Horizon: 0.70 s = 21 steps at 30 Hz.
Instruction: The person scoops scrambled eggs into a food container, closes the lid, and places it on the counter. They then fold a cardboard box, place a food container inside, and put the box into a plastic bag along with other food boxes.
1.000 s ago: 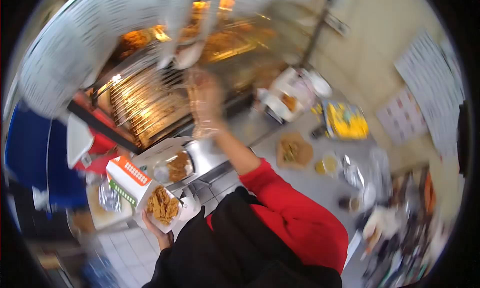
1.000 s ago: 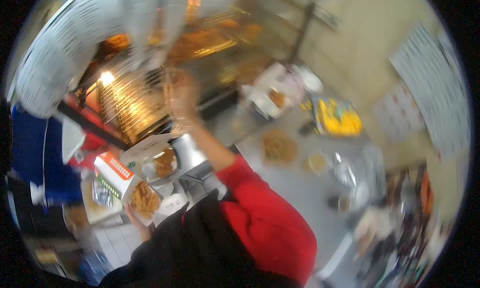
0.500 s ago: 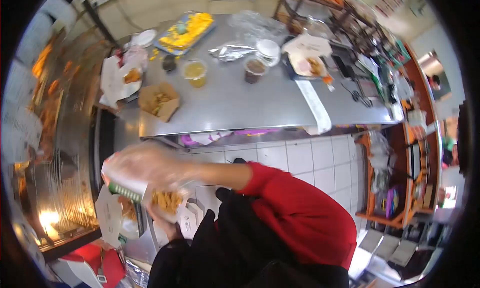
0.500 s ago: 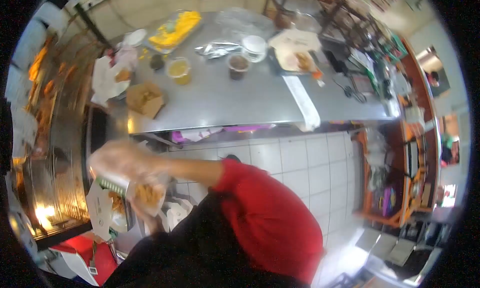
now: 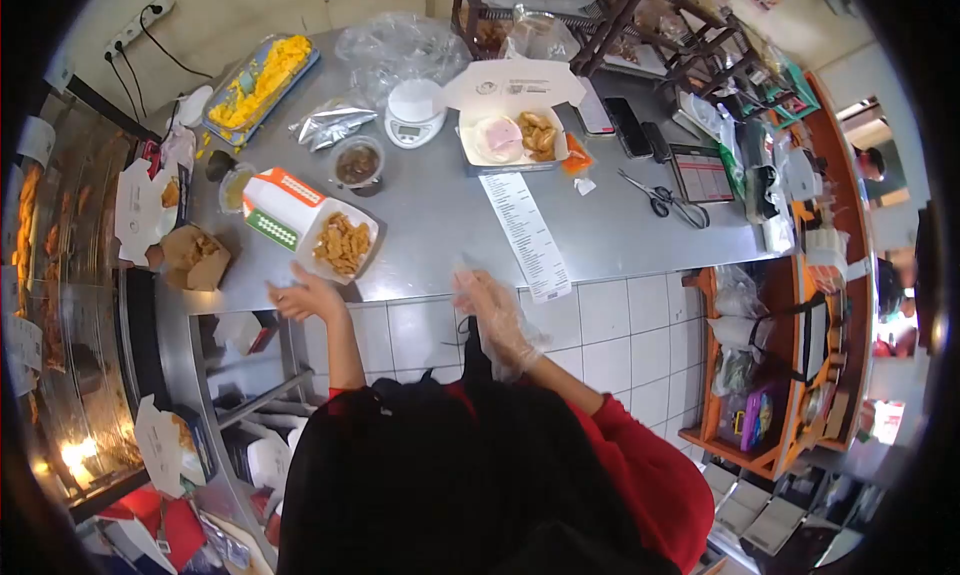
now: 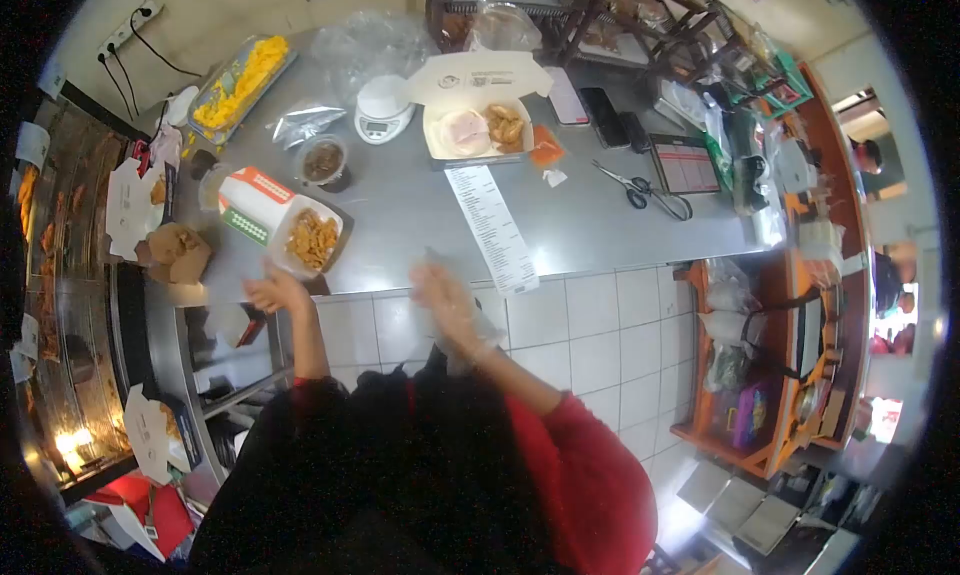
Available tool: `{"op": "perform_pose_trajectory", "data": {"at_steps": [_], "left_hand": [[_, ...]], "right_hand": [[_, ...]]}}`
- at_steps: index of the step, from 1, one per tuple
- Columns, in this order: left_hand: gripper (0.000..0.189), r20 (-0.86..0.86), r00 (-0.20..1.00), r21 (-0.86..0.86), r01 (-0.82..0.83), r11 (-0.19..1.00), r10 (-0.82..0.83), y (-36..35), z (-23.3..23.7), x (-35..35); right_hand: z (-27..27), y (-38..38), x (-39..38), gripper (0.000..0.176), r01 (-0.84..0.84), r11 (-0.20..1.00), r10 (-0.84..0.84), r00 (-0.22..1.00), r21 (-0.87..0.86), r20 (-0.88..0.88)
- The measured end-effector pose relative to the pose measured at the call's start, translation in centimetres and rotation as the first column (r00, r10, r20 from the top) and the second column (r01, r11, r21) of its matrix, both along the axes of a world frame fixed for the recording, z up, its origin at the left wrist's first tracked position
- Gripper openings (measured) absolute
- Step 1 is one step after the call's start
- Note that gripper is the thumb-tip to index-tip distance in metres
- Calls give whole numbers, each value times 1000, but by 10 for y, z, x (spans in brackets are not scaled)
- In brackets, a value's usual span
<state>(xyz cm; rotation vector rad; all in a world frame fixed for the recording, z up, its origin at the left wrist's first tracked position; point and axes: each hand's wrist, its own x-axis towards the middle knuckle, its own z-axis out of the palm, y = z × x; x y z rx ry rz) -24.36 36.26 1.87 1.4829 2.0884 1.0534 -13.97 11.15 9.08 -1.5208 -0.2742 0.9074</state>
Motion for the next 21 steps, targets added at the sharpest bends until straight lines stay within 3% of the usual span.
{"op": "perform_pose_trajectory", "data": {"at_steps": [1,2,3,5,6,10,13,14,17,20,21], "left_hand": [[74,267,937,226,167,960,-226,-23,16,5],[82,451,757,474,245,846,-472,-55,36,13],[87,272,608,588,509,629,-746,-90,54,22],[95,-56,314,517,821,242,-948,-156,99,39],[99,-171,232,386,910,152,-958,-176,116,46],[95,-164,421,408,852,327,-892,-168,101,47],[83,-129,561,380,790,482,-818,-165,101,46],[70,-131,661,385,721,576,-739,-165,107,50],[42,406,784,156,447,881,-470,-134,92,29],[28,556,689,191,439,878,-465,-117,46,-3],[26,626,674,151,388,909,-392,-114,45,-13]], "right_hand": [[0,5,12,48,79,995,-78,997,58,-8],[4,17,22,46,154,982,-153,988,114,-16],[5,30,31,45,225,960,-223,974,164,-31],[-10,57,48,46,231,948,-262,958,221,121],[-12,65,52,51,135,965,-173,972,225,158],[10,88,62,54,-157,951,115,979,266,165],[-13,98,36,53,-133,960,71,967,246,245],[-17,85,25,50,-266,946,188,915,185,356],[-35,58,-9,46,-576,815,495,635,-63,593],[16,29,5,42,-801,563,641,268,-203,719],[31,23,25,41,-887,431,570,124,-168,812]]}}
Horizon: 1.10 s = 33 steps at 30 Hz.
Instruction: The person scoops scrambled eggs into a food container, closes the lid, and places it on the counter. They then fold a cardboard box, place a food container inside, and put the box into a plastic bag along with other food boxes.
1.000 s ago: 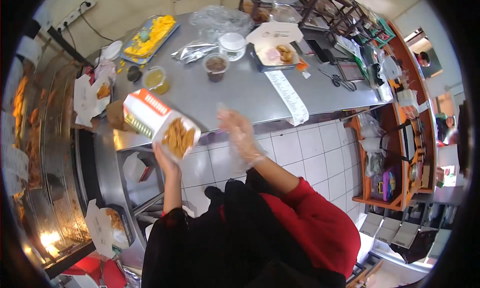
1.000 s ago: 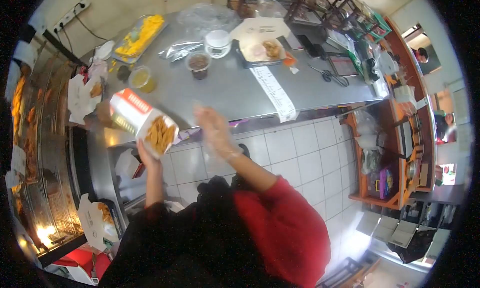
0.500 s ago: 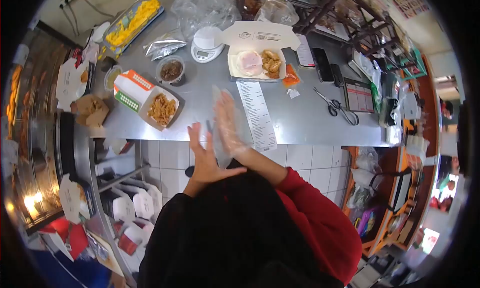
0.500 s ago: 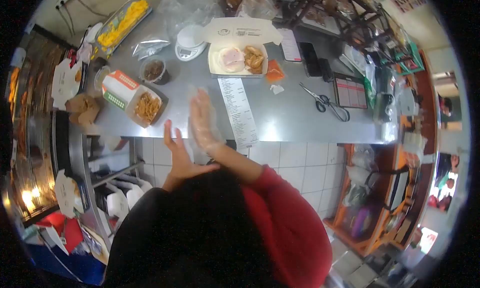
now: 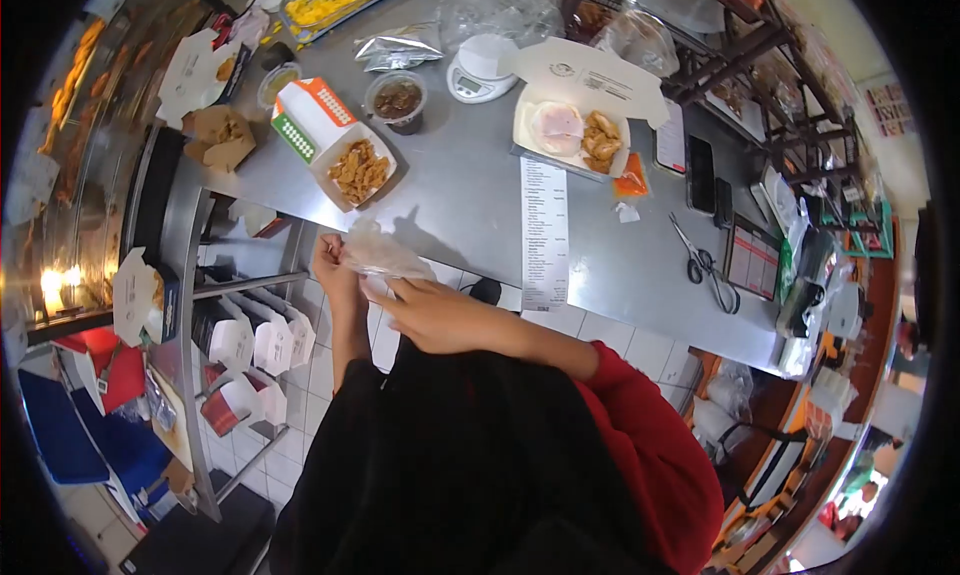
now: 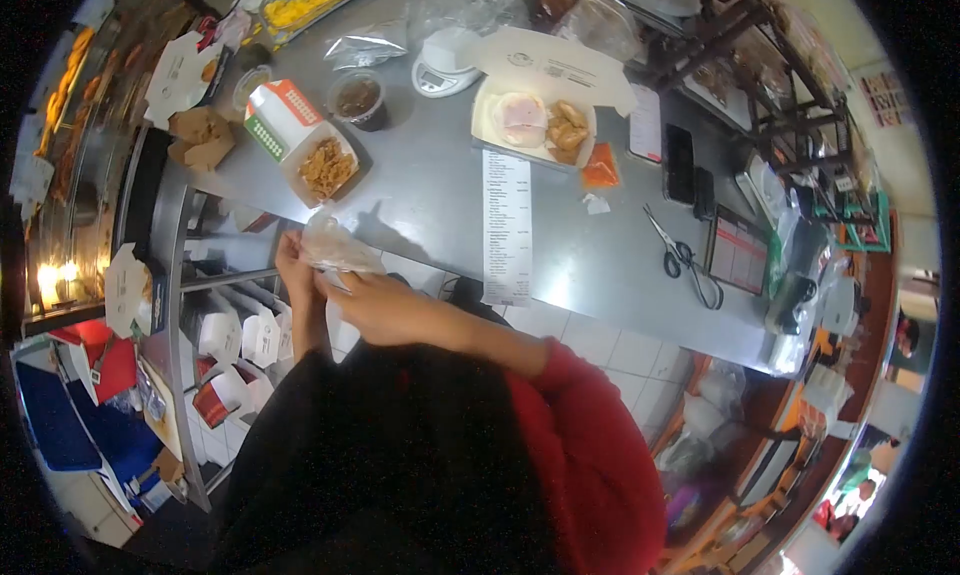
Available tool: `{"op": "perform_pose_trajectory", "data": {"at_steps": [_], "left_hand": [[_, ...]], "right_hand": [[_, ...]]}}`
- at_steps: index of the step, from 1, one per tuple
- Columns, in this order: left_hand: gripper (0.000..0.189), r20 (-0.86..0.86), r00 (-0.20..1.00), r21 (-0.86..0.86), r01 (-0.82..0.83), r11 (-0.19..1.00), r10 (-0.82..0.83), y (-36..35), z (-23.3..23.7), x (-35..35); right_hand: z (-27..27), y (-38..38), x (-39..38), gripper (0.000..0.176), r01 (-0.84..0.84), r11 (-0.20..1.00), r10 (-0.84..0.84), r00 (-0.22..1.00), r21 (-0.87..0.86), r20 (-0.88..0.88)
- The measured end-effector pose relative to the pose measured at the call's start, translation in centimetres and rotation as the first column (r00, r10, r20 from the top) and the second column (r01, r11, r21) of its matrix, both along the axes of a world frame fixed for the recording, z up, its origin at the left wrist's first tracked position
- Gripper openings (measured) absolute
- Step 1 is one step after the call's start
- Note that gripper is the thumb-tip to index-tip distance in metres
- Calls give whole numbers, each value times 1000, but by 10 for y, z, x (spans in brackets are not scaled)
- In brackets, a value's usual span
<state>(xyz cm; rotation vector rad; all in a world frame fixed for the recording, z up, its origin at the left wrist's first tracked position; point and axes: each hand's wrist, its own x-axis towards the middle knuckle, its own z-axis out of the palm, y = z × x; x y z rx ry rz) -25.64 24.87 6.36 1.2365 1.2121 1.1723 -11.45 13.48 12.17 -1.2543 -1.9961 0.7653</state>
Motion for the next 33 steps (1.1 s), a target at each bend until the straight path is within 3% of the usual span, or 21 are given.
{"op": "perform_pose_trajectory", "data": {"at_steps": [1,2,4,6,8,10,12,13,14,16,17,19,21,22,24,25,27,28,30,32,33], "left_hand": [[24,57,997,-71,-43,997,47,2,0,-9],[23,115,989,-141,-81,987,97,5,2,-15],[22,144,988,-100,-34,994,48,1,29,-2],[21,132,991,-89,36,995,-24,-7,42,15],[22,218,943,-203,297,933,-253,-6,46,22],[41,-3,896,24,443,896,-443,8,77,19],[79,-422,815,221,517,827,-397,41,80,1],[78,-395,889,258,348,901,-230,64,68,0],[78,-362,931,284,166,944,-54,88,52,1],[78,-372,894,299,-137,944,248,136,11,13],[74,-386,884,247,-177,953,264,152,1,20],[68,-416,864,147,-242,959,282,179,-11,34],[58,-184,980,-20,-78,997,73,187,-11,19],[54,-52,998,-92,17,996,-22,183,-7,10],[47,93,992,3,89,996,-89,163,3,-6],[51,141,981,-2,135,991,-134,154,7,-17],[46,-71,972,150,234,961,-225,142,-12,-41],[47,-141,903,321,430,844,-406,137,-7,-50],[47,-452,738,379,668,641,-501,136,1,-63],[53,-736,516,362,847,390,-438,140,-16,-72],[55,-791,468,344,873,346,-395,139,-16,-71]], "right_hand": [[15,-4,19,41,-186,973,180,982,136,52],[39,-6,29,40,-6,995,19,992,98,-128],[79,-7,37,37,308,948,-311,844,-81,-437],[72,13,35,34,358,933,-351,901,-20,-256],[48,31,41,32,374,923,-353,916,88,-191],[38,45,71,29,497,833,-451,865,244,-221],[65,71,107,21,691,619,-629,721,373,-290],[75,93,124,22,753,528,-706,646,393,-290],[86,118,132,26,687,422,-809,580,592,-96],[85,166,131,40,567,366,-863,503,738,42],[72,190,117,49,588,385,-837,547,711,1],[41,232,74,56,511,739,-606,789,439,103],[36,246,18,56,543,806,-587,683,237,434],[28,250,6,56,588,792,-586,655,165,477],[8,259,-11,56,669,743,-568,604,33,559],[0,257,-12,54,605,788,-566,642,111,517],[-19,233,-2,52,464,846,-533,720,264,444],[-26,219,4,48,419,847,-525,757,326,390],[-35,197,20,43,342,816,-504,817,466,282],[-43,181,30,43,327,802,-495,831,499,252],[-47,172,31,43,324,793,-496,835,515,238]]}}
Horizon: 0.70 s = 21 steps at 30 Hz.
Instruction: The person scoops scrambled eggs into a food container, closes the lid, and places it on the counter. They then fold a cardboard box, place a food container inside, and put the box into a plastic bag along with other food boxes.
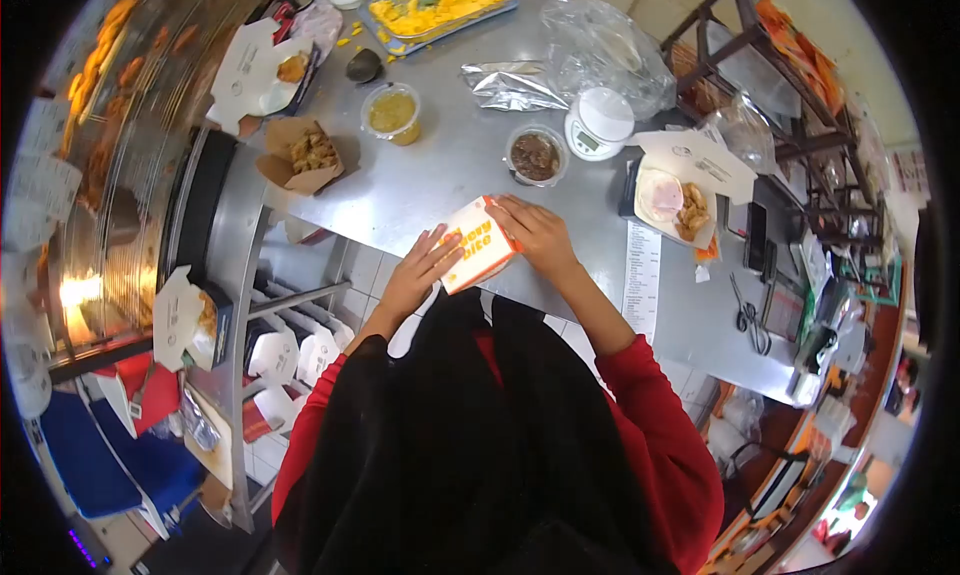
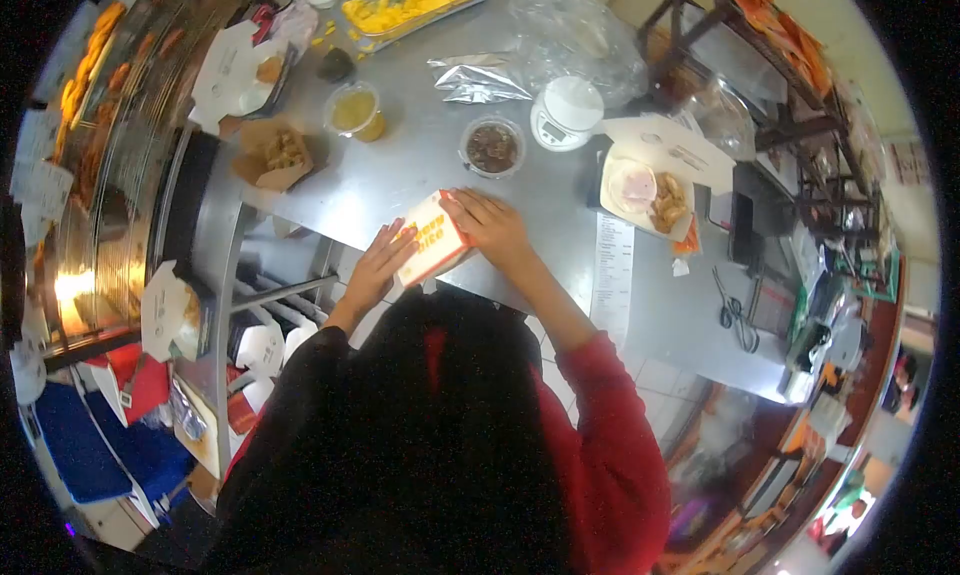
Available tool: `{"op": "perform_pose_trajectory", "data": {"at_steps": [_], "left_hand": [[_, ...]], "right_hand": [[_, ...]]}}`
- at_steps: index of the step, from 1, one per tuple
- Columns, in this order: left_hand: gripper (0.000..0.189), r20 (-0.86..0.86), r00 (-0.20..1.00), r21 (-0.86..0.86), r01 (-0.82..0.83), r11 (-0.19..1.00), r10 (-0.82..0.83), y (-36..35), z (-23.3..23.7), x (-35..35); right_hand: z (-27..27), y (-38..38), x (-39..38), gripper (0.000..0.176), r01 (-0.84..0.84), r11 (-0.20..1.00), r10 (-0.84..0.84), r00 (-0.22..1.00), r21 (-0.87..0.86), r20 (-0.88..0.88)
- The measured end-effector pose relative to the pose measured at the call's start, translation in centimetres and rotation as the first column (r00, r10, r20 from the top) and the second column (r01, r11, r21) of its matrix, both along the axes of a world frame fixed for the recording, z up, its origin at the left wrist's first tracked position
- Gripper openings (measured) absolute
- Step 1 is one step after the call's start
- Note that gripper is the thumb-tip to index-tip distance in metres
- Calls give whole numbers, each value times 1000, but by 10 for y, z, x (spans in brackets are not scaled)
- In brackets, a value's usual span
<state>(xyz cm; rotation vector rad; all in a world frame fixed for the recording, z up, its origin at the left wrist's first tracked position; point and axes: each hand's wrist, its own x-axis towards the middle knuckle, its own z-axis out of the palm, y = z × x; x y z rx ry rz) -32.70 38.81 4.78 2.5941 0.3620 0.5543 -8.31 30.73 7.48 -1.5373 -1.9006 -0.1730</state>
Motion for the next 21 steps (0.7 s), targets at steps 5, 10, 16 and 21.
{"op": "perform_pose_trajectory", "data": {"at_steps": [5,10,16,21], "left_hand": [[56,-84,994,157,80,984,-67,8,9,23],[74,-161,947,-15,278,960,-277,16,33,74],[91,-207,916,-43,343,938,-344,26,48,107],[94,-178,968,-24,175,984,-176,29,44,93]], "right_hand": [[-40,-56,-10,52,245,917,-380,774,-315,-507],[-49,-84,-58,49,101,949,-302,569,-300,-765],[-38,-64,-44,113,214,891,-427,694,-401,-579],[-40,-27,-27,119,107,920,-289,833,-376,-472]]}}
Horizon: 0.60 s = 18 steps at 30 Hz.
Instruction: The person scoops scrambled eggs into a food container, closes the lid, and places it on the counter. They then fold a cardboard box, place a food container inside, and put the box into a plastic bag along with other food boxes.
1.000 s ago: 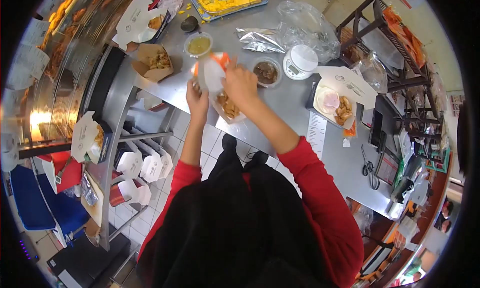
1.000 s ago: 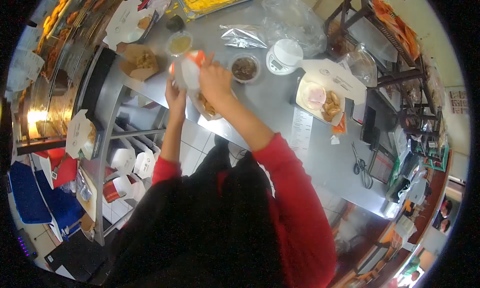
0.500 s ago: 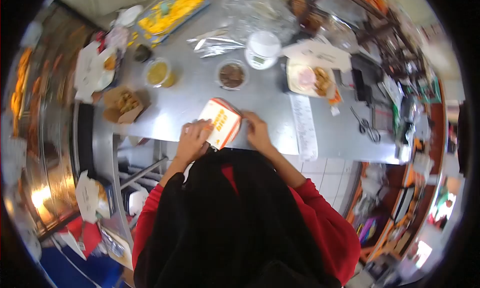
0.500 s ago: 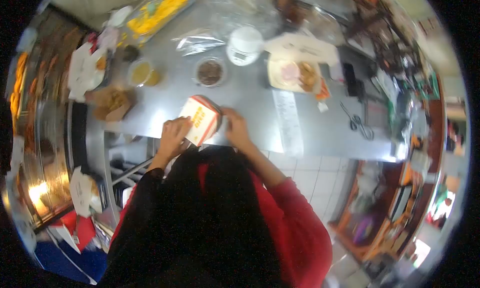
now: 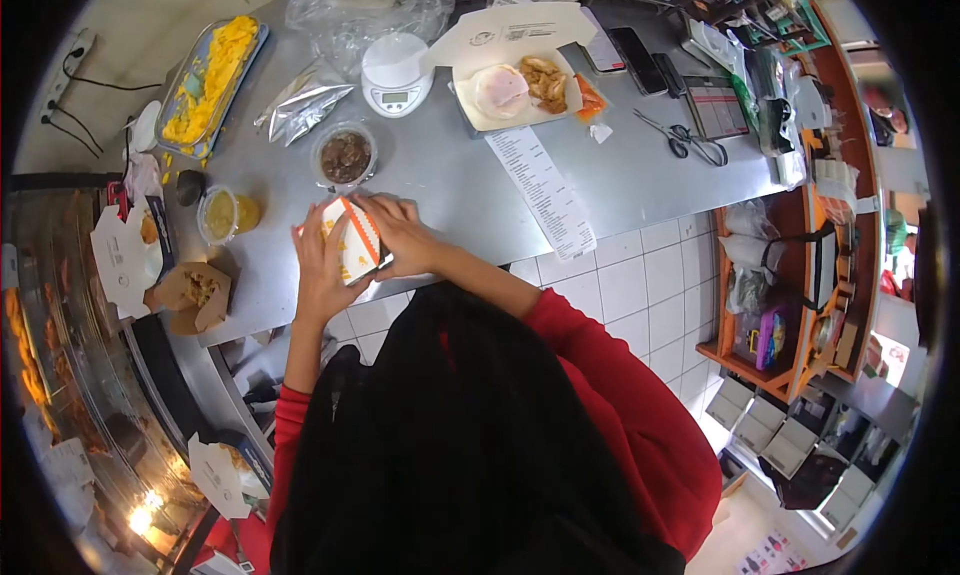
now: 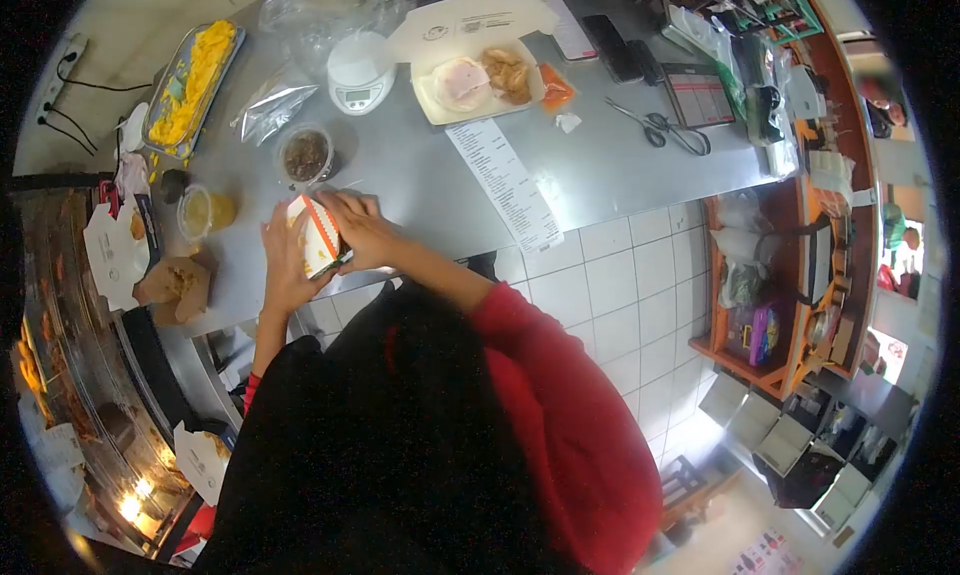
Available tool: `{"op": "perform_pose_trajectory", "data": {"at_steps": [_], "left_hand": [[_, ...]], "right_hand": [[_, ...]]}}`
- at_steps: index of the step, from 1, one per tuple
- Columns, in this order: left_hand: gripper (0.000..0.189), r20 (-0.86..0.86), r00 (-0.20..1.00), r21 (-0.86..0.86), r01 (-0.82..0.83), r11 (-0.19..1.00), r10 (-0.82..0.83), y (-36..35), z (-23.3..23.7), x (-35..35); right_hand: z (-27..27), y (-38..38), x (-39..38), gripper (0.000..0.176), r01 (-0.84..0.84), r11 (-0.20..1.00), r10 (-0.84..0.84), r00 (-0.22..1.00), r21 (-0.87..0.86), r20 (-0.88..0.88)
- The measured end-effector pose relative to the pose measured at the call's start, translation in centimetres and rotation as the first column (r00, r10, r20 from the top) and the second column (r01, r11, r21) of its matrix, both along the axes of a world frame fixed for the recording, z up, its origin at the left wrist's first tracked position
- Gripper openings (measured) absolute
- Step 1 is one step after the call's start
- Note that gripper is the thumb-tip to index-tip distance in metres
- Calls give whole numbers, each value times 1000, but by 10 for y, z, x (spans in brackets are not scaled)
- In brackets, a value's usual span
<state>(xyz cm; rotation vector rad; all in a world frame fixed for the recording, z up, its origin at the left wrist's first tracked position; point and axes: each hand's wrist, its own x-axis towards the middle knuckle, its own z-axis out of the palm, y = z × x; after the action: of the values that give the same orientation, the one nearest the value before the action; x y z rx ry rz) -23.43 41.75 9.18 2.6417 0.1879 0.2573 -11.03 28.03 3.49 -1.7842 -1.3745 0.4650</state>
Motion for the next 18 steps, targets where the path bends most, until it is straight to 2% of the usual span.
{"op": "perform_pose_trajectory", "data": {"at_steps": [1,2,4,5,6,8,9,10,12,13,14,15,16,17,18], "left_hand": [[95,-15,1000,85,-25,996,27,-2,1,-2],[95,-1,999,69,-37,997,37,0,-1,-1],[94,3,998,30,-63,998,63,3,-8,-11],[98,35,997,-28,-67,997,68,3,-12,-14],[100,95,990,-168,-90,982,106,1,-16,-19],[106,206,956,-440,-99,893,208,-3,-21,-27],[113,160,956,-371,-173,912,246,-5,-14,-32],[115,154,945,-578,-151,802,289,-12,-11,-33],[118,112,924,-884,-75,461,365,-30,-7,-30],[103,195,953,-855,49,516,231,-32,-5,-27],[72,-242,836,-969,-238,-73,492,-51,-5,-19],[61,-117,957,-852,40,-522,266,-50,-1,-7],[53,132,983,-465,172,-869,124,-47,3,5],[55,148,983,-419,165,-893,112,-46,-2,9],[56,74,988,-486,154,-860,135,-52,6,13]], "right_hand": [[-2,5,3,117,-39,999,39,999,-3,-7],[-5,8,7,115,-79,997,79,997,-5,-18],[0,8,8,94,-34,999,33,997,-15,-64],[1,3,2,89,-43,997,49,994,64,-93],[3,-1,0,83,-47,988,64,992,144,-112],[10,-8,-11,73,-66,945,186,914,322,-360],[33,-18,-14,67,-21,957,133,918,288,-373],[41,-24,-13,69,-21,947,150,911,319,-384],[53,-34,-11,71,-20,923,187,896,384,-403],[63,-39,-11,69,23,926,150,894,376,-423],[72,-41,-10,67,21,902,151,920,430,-361],[79,-42,-9,65,13,874,151,942,485,-298],[84,-44,-8,62,1,841,149,961,542,-233],[87,-49,-7,53,5,855,82,986,519,-144],[95,-56,-1,48,-3,856,46,996,518,-71]]}}
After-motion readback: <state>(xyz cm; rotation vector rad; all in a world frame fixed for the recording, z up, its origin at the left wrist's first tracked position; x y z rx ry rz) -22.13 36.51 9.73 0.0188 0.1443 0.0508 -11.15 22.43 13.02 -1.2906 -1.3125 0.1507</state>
